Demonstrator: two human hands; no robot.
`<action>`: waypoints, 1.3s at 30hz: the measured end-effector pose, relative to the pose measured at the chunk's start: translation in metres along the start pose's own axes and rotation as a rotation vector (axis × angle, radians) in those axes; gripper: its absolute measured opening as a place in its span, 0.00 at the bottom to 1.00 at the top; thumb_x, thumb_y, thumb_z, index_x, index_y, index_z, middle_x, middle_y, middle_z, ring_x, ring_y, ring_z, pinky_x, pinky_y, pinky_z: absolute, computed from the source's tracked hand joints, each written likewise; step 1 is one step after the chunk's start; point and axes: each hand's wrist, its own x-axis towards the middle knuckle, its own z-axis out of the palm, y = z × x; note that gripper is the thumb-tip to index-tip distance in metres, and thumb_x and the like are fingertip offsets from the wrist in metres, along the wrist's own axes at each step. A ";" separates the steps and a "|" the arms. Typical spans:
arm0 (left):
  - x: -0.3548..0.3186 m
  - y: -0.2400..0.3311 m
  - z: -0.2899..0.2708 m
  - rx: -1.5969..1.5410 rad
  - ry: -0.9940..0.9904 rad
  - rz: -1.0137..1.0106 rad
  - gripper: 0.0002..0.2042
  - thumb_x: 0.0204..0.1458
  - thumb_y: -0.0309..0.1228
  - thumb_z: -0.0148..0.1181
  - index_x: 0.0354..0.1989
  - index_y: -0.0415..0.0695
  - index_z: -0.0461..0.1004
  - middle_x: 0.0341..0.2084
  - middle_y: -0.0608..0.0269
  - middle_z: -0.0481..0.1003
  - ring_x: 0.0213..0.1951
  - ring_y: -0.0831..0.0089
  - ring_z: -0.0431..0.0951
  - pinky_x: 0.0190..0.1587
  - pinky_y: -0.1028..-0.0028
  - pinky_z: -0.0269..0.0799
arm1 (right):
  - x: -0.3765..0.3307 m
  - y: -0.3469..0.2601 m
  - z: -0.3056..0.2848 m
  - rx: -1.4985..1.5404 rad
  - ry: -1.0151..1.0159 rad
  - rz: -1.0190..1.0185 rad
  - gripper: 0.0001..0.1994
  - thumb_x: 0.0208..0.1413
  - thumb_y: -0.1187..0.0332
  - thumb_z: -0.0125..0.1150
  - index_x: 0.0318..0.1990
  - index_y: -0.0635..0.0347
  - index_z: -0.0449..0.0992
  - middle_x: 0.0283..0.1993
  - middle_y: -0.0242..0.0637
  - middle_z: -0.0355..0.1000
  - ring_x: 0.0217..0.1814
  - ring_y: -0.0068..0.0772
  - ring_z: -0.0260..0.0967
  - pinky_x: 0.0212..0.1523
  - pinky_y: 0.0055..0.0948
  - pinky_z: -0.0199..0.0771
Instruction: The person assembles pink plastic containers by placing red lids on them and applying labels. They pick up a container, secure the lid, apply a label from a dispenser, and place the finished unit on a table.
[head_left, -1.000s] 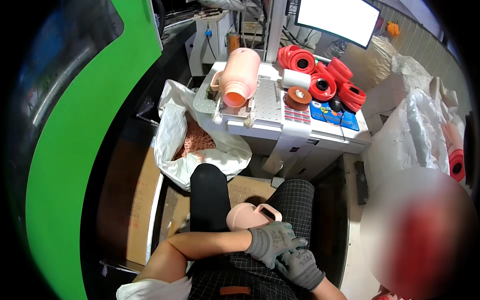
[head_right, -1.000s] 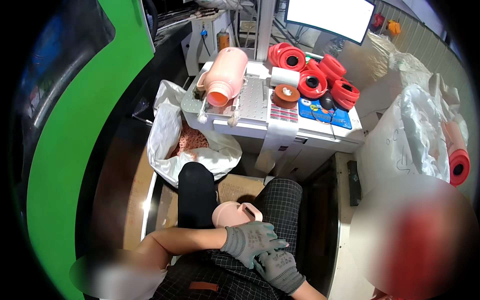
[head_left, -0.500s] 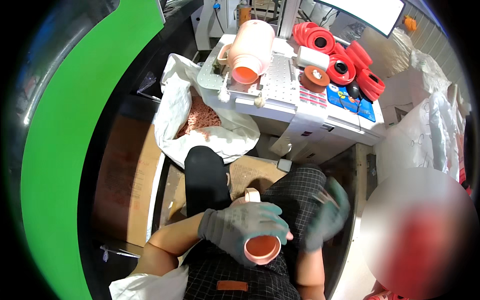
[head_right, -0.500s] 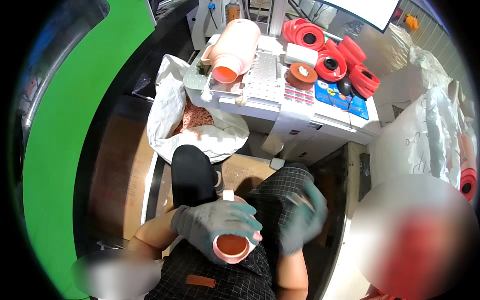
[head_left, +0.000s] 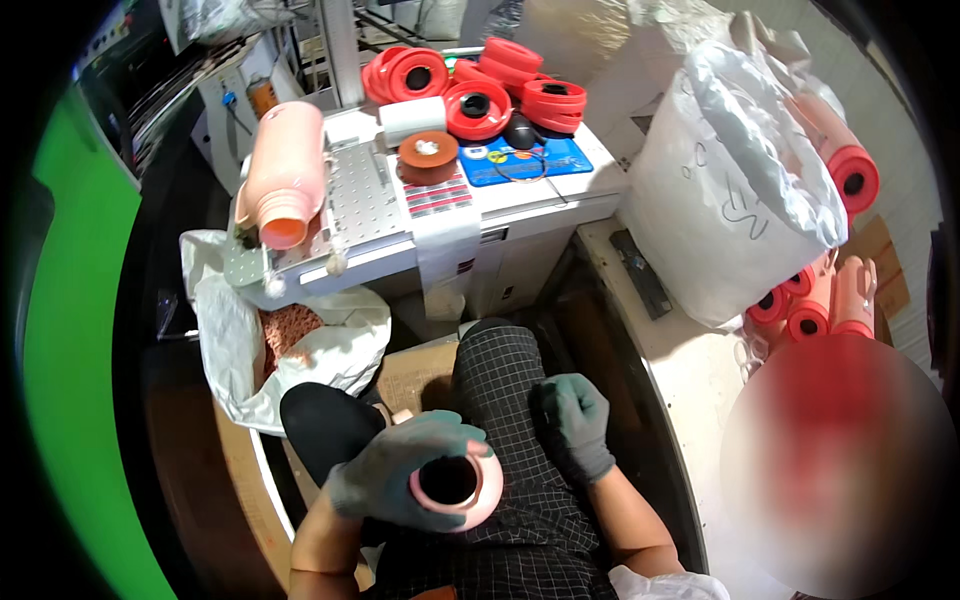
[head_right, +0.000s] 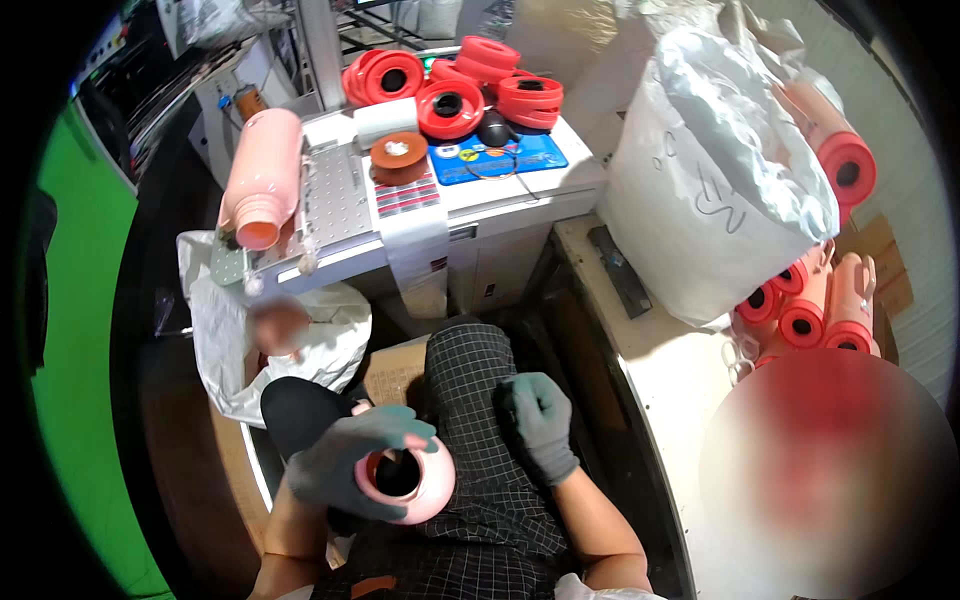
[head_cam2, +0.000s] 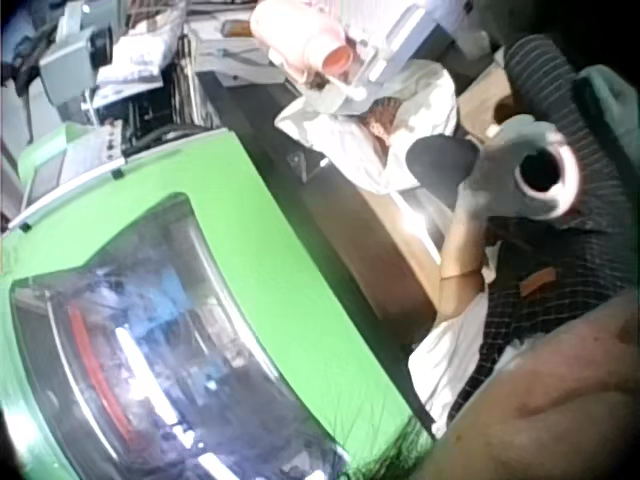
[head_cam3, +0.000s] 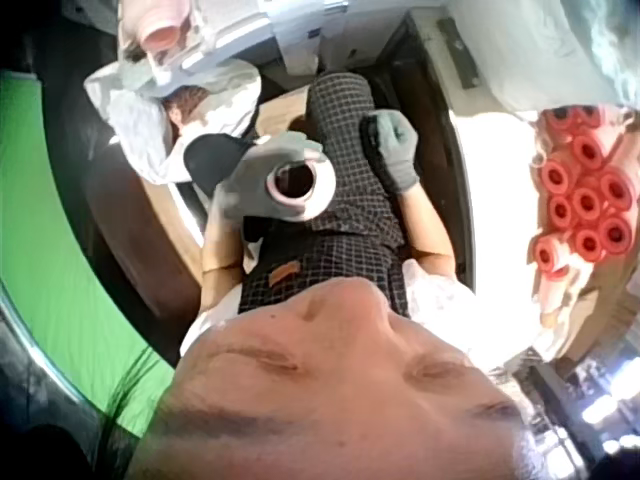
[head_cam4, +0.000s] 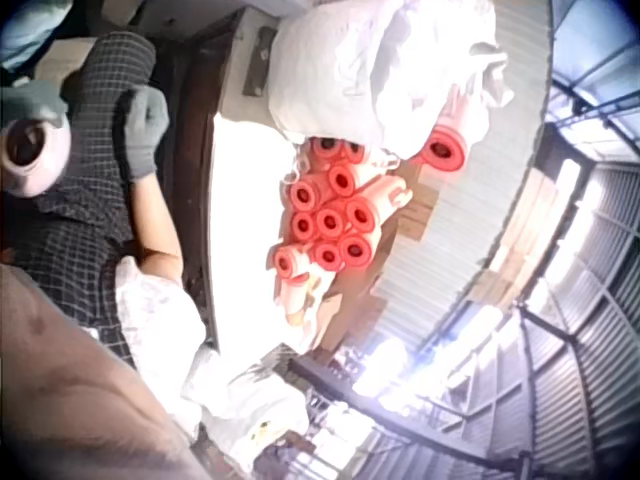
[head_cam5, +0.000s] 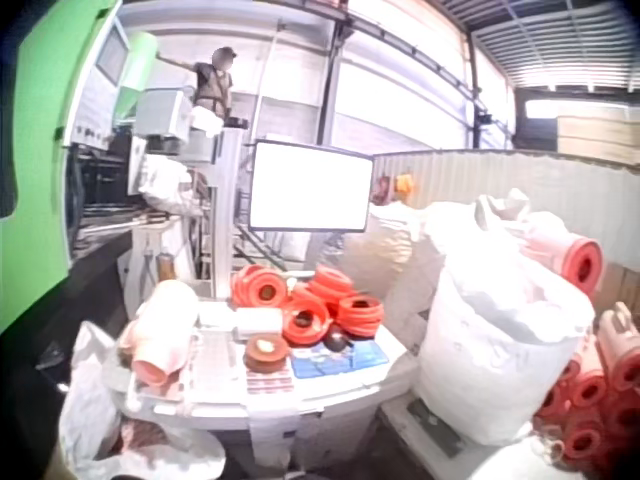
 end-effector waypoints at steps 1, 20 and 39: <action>0.003 -0.016 0.008 0.034 -0.030 -0.028 0.35 0.39 0.38 0.84 0.59 0.44 0.77 0.53 0.49 0.81 0.54 0.53 0.82 0.60 0.56 0.75 | 0.002 0.004 -0.011 -0.182 0.012 -0.166 0.07 0.66 0.73 0.60 0.46 0.67 0.80 0.43 0.42 0.79 0.46 0.35 0.78 0.48 0.33 0.78; 0.023 -0.062 0.018 0.003 0.005 -0.211 0.33 0.37 0.41 0.83 0.55 0.46 0.79 0.44 0.61 0.80 0.50 0.59 0.79 0.56 0.58 0.72 | 0.076 0.020 -0.479 -0.382 1.208 -0.114 0.19 0.71 0.61 0.51 0.63 0.60 0.71 0.53 0.38 0.78 0.55 0.33 0.72 0.58 0.38 0.74; 0.007 -0.004 0.062 0.607 0.151 0.093 0.33 0.51 0.46 0.76 0.64 0.48 0.72 0.56 0.54 0.74 0.57 0.52 0.76 0.57 0.58 0.76 | 0.010 -0.084 0.033 0.355 -0.753 0.414 0.18 0.63 0.73 0.58 0.59 0.71 0.72 0.38 0.41 0.80 0.28 0.23 0.72 0.32 0.22 0.74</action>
